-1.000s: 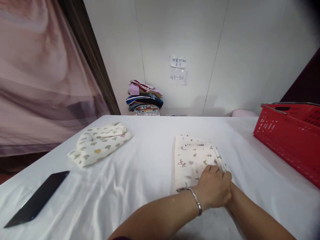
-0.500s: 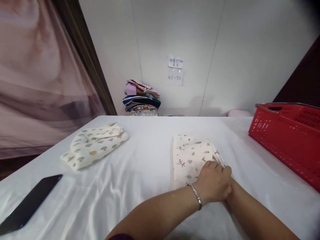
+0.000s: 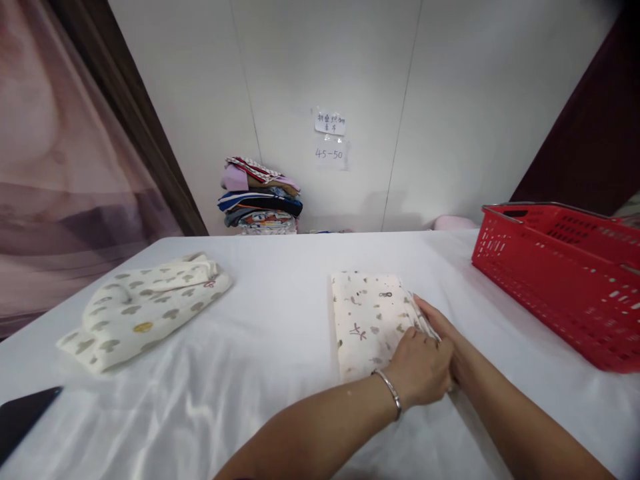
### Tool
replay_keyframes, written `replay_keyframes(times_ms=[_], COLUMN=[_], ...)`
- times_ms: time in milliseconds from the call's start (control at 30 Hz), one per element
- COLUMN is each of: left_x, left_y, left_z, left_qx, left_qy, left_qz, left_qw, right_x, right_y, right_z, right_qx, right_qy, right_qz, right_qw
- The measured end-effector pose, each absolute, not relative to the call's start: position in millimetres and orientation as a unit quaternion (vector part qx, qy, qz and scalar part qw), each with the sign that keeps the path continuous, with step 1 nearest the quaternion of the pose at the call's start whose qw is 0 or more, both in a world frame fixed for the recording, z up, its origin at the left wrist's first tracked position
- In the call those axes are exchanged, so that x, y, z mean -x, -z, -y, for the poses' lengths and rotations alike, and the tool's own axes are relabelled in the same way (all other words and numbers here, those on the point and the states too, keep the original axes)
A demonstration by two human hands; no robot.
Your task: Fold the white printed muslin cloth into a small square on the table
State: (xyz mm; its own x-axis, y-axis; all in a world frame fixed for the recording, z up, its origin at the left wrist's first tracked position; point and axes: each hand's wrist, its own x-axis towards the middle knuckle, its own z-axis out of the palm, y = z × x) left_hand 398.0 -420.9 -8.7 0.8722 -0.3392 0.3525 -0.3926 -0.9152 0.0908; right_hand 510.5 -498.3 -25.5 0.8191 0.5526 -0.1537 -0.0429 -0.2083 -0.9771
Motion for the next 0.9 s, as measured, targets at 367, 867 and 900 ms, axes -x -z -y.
replay_keyframes(times_ms=[367, 867, 900], left_x=[-383.3, -338.3, -338.7], left_y=[-0.9, 40.8, 38.7], left_z=[419.9, 305.8, 304.6], left_qx=[-0.951, -0.875, -0.845], left_qy=[-0.092, -0.177, -0.156], left_qz=[0.242, -0.148, -0.182], left_qw=[0.170, 0.425, 0.478], right_x=[-527.9, -526.6, -525.5], right_y=[27.4, 35.0, 34.2], right_z=[500.9, 513.8, 514.3], right_qx=[0.809, 0.945, 0.949], right_qy=[-0.211, -0.080, -0.071], right_qz=[0.210, 0.218, 0.218], right_qw=[0.507, 0.232, 0.215])
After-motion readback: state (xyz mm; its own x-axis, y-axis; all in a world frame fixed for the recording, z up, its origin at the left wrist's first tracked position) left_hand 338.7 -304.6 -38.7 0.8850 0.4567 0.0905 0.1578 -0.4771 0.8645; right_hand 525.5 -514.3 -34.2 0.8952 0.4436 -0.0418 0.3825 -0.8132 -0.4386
